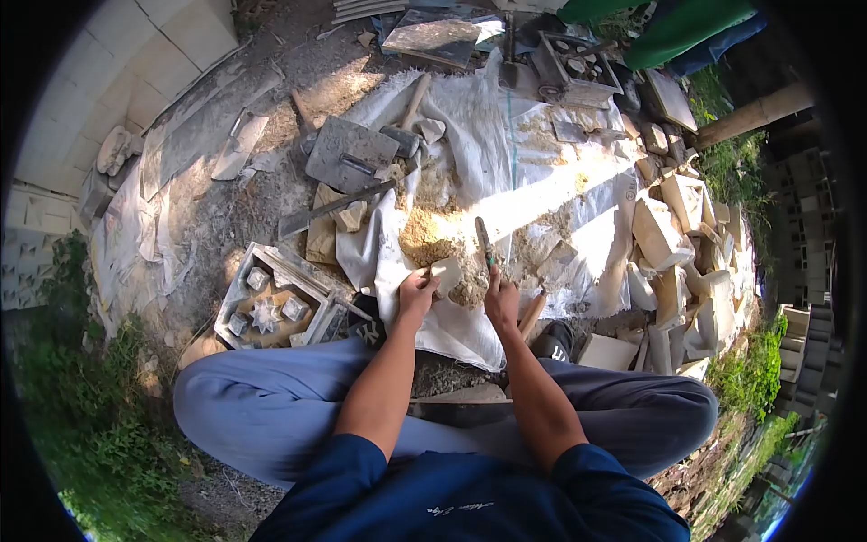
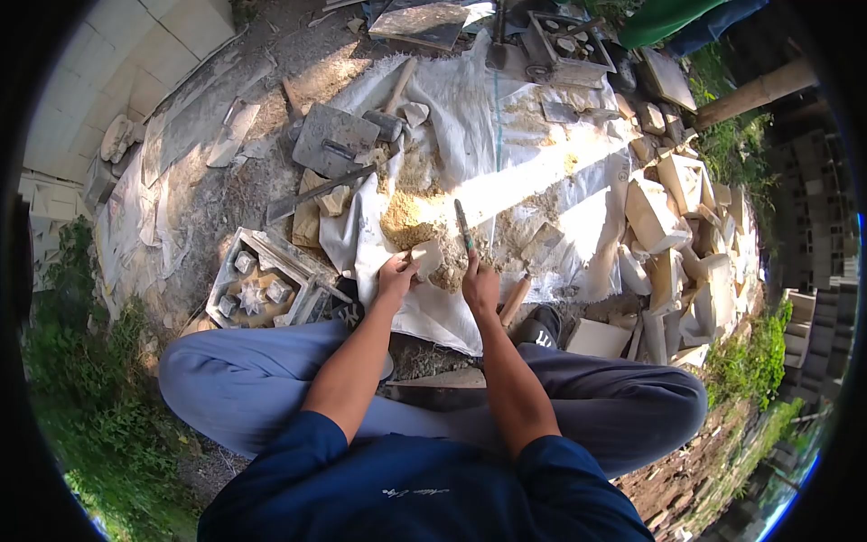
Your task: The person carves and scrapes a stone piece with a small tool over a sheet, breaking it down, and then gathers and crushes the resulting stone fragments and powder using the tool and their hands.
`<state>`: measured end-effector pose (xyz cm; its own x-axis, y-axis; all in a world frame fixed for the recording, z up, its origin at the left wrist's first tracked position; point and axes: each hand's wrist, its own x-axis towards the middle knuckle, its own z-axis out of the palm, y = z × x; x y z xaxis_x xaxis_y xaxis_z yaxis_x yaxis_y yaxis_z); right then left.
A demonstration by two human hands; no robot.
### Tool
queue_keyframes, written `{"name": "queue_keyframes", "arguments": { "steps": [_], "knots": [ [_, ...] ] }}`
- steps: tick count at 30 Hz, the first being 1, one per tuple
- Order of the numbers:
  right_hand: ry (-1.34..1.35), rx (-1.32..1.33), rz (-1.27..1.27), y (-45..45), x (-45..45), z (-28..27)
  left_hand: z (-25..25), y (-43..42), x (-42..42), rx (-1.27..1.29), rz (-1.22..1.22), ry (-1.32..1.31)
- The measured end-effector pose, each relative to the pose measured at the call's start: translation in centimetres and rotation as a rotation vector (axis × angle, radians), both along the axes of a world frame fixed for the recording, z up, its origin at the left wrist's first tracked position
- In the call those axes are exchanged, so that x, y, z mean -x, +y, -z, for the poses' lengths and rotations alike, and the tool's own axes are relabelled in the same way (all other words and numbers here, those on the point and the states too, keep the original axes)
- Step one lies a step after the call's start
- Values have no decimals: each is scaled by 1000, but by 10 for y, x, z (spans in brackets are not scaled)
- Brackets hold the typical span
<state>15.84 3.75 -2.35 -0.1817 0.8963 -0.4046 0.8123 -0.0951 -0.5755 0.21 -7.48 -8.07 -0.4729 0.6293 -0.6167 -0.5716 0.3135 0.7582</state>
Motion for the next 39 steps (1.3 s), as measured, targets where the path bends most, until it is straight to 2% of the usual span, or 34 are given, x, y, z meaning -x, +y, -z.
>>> {"name": "queue_keyframes", "arguments": {
  "steps": [3,6,8,11,19,21,23,24,25,27,29,32,33,35,37,39],
  "knots": [
    [263,-122,113,6,6,-20,3,0,-1,11,-27,-20],
    [246,-153,126,11,-3,-5,2,2,-3,38,-50,-10],
    [-57,-8,39,7,-18,17,-2,4,-1,45,-53,4],
    [-133,126,12,3,-27,27,-6,5,3,70,-9,33],
    [123,-40,68,12,1,-13,-1,1,-2,-22,-61,-3],
    [158,-110,53,10,-2,-5,1,2,-3,9,-60,14],
    [-12,6,-55,5,-12,15,19,2,0,65,-19,92],
    [-185,33,-31,4,-20,47,9,2,0,47,-20,23],
    [-178,31,-28,5,-18,42,12,2,1,43,-17,30],
    [-119,83,-8,0,-16,30,18,0,1,21,-23,33],
    [-90,62,-42,1,-9,14,2,-2,-2,14,-21,10],
    [116,-57,19,7,5,-5,-17,4,0,31,-15,17],
    [111,-51,14,8,6,-2,-16,2,-1,64,-4,45],
    [263,-134,45,12,6,1,-16,2,-1,44,-16,9],
    [217,-124,30,9,-4,19,-11,3,1,16,-21,-19],
    [-186,-23,52,3,-17,53,-1,2,2,49,6,-6]
  ]
}}
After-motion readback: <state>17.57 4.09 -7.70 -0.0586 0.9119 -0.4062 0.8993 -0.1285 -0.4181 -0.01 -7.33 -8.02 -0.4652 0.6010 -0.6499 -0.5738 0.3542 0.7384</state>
